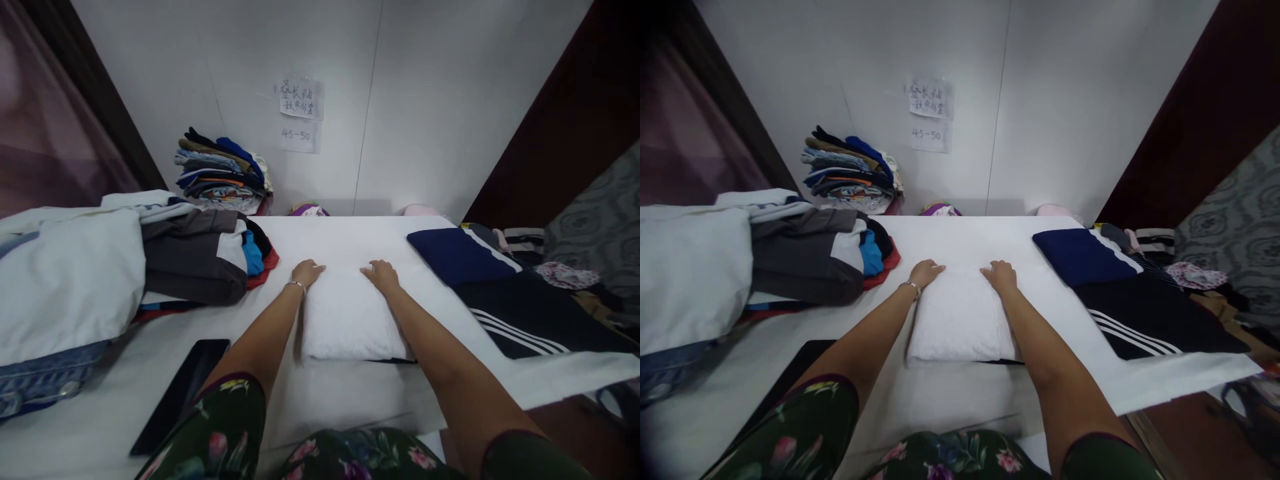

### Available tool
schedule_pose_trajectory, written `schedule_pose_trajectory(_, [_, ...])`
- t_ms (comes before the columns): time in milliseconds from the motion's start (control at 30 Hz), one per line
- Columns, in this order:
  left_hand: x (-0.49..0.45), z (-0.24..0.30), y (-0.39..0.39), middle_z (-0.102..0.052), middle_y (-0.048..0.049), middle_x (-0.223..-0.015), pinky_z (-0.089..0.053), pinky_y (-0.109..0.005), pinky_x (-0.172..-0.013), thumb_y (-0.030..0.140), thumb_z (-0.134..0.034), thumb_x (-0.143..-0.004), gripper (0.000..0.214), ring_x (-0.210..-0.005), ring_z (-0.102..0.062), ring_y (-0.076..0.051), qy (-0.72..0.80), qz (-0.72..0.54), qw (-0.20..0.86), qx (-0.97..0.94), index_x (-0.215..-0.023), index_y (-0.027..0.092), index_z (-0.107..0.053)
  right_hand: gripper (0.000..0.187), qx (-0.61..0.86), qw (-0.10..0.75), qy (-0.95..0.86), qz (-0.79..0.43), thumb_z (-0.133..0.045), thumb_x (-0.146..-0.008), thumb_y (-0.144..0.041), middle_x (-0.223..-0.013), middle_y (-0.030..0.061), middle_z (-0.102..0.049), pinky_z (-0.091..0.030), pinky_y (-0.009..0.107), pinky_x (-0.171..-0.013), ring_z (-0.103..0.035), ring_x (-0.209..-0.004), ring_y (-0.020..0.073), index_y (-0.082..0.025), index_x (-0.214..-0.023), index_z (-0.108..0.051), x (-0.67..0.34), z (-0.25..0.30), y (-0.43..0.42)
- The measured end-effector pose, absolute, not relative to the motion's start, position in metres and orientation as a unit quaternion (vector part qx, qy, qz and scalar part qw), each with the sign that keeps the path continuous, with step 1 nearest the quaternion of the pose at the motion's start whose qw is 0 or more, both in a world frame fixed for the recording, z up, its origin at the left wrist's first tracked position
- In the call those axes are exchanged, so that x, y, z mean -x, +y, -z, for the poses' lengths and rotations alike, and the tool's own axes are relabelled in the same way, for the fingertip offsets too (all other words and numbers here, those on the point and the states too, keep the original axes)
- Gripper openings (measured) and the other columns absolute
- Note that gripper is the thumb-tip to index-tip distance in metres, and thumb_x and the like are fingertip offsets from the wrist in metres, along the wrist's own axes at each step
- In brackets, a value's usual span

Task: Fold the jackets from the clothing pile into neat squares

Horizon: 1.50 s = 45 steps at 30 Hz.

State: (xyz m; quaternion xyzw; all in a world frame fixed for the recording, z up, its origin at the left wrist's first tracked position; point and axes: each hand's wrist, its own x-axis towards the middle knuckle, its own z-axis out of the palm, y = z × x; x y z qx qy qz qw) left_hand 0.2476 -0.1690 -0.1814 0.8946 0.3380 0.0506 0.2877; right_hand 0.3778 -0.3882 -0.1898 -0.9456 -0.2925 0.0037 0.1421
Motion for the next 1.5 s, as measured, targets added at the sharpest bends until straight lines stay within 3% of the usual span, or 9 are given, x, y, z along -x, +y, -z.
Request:
schedule_pose_trajectory(200, [-0.209,0.161,-0.204,-0.054,-0.0086,-0.138,-0.034,-0.025,-0.103,0.054,-0.04,-0.09,0.054,-0.125,-0.049,-0.019,0.271,-0.126,0.311,-0.902,-0.128,0.017,-0.054,0.056,0.943,0.159,-0.293,-0.011,-0.046,-0.088,-0.057,-0.123,0.0118,-0.06,-0.041,0.036,-0.092,-0.051,-0.116,0.0282,-0.018,-0.126,-0.059,-0.378,0.192,-0.39])
schedule_pose_trajectory(300, [-0.185,0.17,-0.237,-0.044,-0.0079,-0.147,-0.022,-0.034,-0.113,0.055,-0.043,-0.089,0.057,-0.137,-0.034,-0.023,0.187,-0.14,0.28,-0.931,-0.134,0.02,-0.048,0.056,0.941,0.163,-0.296,-0.019,-0.046,-0.088,-0.057,-0.123,0.0127,-0.06,-0.041,0.036,-0.093,-0.051,-0.118,0.0288,-0.017,-0.126,-0.059,-0.38,0.192,-0.39])
schedule_pose_trajectory(400, [-0.172,0.181,-0.258,-0.038,-0.0085,-0.151,-0.018,-0.044,-0.115,0.054,-0.043,-0.089,0.058,-0.141,-0.026,-0.026,0.157,-0.122,0.237,-0.951,-0.138,0.022,-0.043,0.057,0.94,0.168,-0.292,-0.043,-0.045,-0.089,-0.056,-0.127,0.0138,-0.059,-0.04,0.037,-0.096,-0.05,-0.12,0.029,-0.017,-0.127,-0.058,-0.384,0.189,-0.389])
schedule_pose_trajectory(600, [-0.173,0.181,-0.258,-0.033,-0.008,-0.153,-0.018,-0.043,-0.115,0.058,-0.038,-0.09,0.063,-0.142,-0.023,-0.024,0.176,-0.088,0.222,-0.955,-0.141,0.022,-0.038,0.059,0.921,0.202,-0.333,0.006,-0.039,-0.092,-0.051,-0.146,0.0136,-0.042,-0.028,0.055,-0.108,-0.035,-0.136,0.0316,-0.019,-0.142,-0.04,-0.358,0.174,-0.41])
schedule_pose_trajectory(733, [-0.178,0.174,-0.254,-0.031,-0.0077,-0.154,-0.014,-0.045,-0.116,0.057,-0.042,-0.088,0.065,-0.144,-0.019,-0.024,0.176,-0.071,0.252,-0.949,-0.142,0.021,-0.037,0.057,0.83,0.245,-0.498,0.062,-0.038,-0.094,-0.051,-0.152,0.0099,-0.034,-0.023,0.052,-0.112,-0.027,-0.141,0.0258,-0.024,-0.144,-0.037,-0.286,0.174,-0.454])
schedule_pose_trajectory(933, [-0.139,0.158,-0.252,-0.027,-0.0103,-0.156,-0.021,-0.034,-0.117,0.056,-0.04,-0.088,0.072,-0.142,-0.025,-0.021,0.142,-0.123,0.403,-0.896,-0.146,0.014,-0.028,0.068,0.786,0.136,-0.595,0.096,-0.05,-0.089,-0.044,-0.157,0.0099,-0.02,-0.014,0.057,-0.113,-0.015,-0.145,0.0288,-0.025,-0.149,-0.024,-0.214,0.193,-0.518])
schedule_pose_trajectory(1067, [-0.086,0.181,-0.269,-0.02,-0.0126,-0.157,-0.018,-0.043,-0.118,0.058,-0.06,-0.076,0.089,-0.145,-0.016,-0.026,0.048,-0.117,0.335,-0.933,-0.147,0.016,-0.027,0.067,0.818,0.089,-0.55,0.147,-0.048,-0.085,-0.019,-0.156,0.0119,-0.023,-0.017,0.056,-0.113,-0.017,-0.144,0.03,-0.021,-0.149,-0.027,-0.226,0.207,-0.539])
schedule_pose_trajectory(1300, [-0.057,0.209,-0.284,-0.023,-0.0136,-0.156,-0.023,-0.047,-0.117,0.011,-0.049,-0.082,0.063,-0.146,-0.012,-0.025,0.038,-0.173,0.188,-0.966,-0.143,0.014,-0.033,0.082,0.816,0.07,-0.562,0.113,-0.044,-0.073,-0.002,-0.157,0.0107,-0.022,-0.028,0.05,-0.11,-0.015,-0.145,0.0282,-0.021,-0.15,-0.024,-0.25,0.214,-0.546])
schedule_pose_trajectory(1500, [-0.061,0.212,-0.286,-0.024,-0.0124,-0.156,-0.026,-0.049,-0.117,0.003,-0.043,-0.081,0.065,-0.145,-0.013,-0.025,0.034,-0.196,0.182,-0.963,-0.144,0.016,-0.031,0.075,0.814,0.078,-0.569,0.088,-0.051,-0.082,-0.021,-0.158,0.0108,-0.016,-0.027,0.053,-0.11,-0.013,-0.145,0.0301,-0.023,-0.151,-0.022,-0.248,0.209,-0.547])
